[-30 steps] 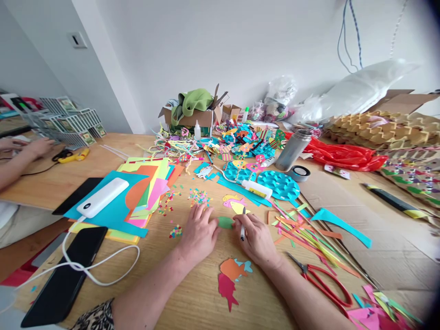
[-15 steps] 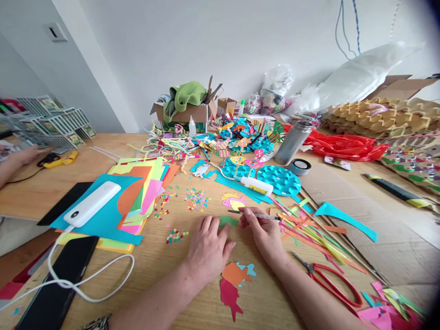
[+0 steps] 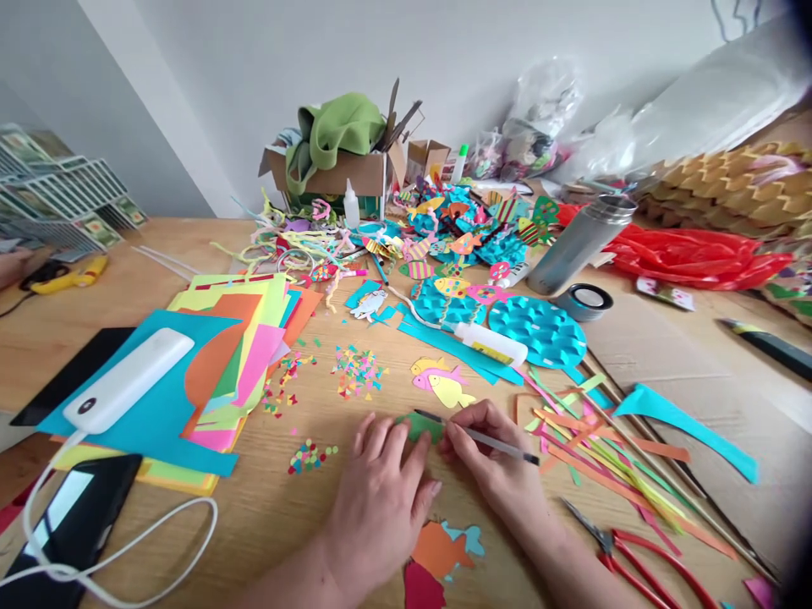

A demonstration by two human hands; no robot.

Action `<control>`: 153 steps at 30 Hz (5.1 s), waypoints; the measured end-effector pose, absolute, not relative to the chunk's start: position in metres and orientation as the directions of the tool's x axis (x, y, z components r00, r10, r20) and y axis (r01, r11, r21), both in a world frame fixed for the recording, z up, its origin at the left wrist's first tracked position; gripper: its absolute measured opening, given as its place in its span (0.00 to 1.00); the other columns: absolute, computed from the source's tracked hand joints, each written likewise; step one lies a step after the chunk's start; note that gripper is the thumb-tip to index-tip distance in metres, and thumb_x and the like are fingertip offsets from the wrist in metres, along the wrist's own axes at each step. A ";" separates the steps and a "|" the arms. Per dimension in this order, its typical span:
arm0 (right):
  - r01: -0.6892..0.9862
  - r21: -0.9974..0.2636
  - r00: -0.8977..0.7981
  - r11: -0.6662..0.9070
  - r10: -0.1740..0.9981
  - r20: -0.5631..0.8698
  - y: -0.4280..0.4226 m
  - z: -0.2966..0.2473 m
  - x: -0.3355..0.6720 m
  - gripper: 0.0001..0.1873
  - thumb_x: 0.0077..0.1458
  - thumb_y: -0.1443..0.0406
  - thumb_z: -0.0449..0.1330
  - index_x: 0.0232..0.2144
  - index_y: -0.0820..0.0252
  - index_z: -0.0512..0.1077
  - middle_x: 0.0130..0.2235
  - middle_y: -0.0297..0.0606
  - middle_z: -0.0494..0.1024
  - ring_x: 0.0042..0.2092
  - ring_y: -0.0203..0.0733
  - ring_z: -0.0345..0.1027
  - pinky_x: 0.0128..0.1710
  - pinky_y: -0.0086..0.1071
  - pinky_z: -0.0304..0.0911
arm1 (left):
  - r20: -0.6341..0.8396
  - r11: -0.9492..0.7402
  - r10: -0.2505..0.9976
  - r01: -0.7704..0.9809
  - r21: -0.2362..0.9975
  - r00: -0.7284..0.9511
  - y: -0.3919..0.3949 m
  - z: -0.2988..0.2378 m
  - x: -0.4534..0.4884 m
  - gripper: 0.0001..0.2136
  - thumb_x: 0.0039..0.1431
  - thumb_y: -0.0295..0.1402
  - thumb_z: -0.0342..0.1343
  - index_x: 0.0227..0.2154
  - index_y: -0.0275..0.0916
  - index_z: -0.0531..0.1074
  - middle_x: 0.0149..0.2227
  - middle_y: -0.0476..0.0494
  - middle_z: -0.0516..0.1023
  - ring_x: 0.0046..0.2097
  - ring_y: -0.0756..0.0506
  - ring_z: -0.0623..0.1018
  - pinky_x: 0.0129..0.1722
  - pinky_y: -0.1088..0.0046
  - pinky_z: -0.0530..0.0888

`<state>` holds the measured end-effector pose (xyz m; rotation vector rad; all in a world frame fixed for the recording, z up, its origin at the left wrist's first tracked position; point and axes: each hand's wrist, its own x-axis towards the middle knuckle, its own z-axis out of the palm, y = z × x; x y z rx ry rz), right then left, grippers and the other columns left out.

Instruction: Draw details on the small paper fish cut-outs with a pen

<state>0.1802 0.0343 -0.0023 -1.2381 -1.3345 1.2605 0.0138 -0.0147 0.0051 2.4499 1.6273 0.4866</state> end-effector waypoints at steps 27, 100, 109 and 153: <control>0.231 -0.973 -0.184 0.023 0.983 -0.021 0.031 -0.004 0.183 0.16 0.61 0.54 0.57 0.27 0.58 0.66 0.23 0.36 0.73 0.23 0.37 0.66 0.20 0.28 0.59 | 0.151 -0.345 0.937 0.899 0.270 0.314 -0.015 0.008 0.010 0.18 0.66 0.40 0.51 0.57 0.47 0.67 0.54 0.41 0.67 0.61 0.35 0.60 0.62 0.43 0.56; 0.253 -0.966 -0.172 0.056 0.985 0.013 0.030 -0.004 0.184 0.10 0.61 0.61 0.58 0.27 0.58 0.67 0.23 0.33 0.70 0.23 0.35 0.62 0.19 0.26 0.56 | 0.155 -0.371 0.927 0.889 0.269 0.340 -0.012 0.006 0.009 0.18 0.67 0.41 0.49 0.57 0.47 0.67 0.54 0.42 0.68 0.59 0.35 0.62 0.60 0.41 0.60; 0.226 -0.974 -0.137 0.033 0.991 0.002 0.028 -0.007 0.184 0.11 0.62 0.61 0.57 0.28 0.57 0.67 0.24 0.33 0.71 0.22 0.34 0.61 0.19 0.26 0.56 | 0.159 -0.371 0.927 0.889 0.270 0.339 -0.012 0.006 0.009 0.17 0.67 0.40 0.50 0.57 0.47 0.68 0.54 0.43 0.69 0.59 0.36 0.63 0.60 0.41 0.60; 0.249 -0.968 -0.111 0.032 0.994 0.004 0.029 -0.003 0.184 0.13 0.61 0.60 0.57 0.25 0.57 0.65 0.22 0.33 0.71 0.21 0.35 0.61 0.19 0.27 0.56 | 0.165 -0.372 0.926 0.887 0.272 0.338 -0.012 0.006 0.009 0.17 0.66 0.40 0.50 0.56 0.47 0.68 0.54 0.41 0.69 0.58 0.35 0.63 0.59 0.42 0.61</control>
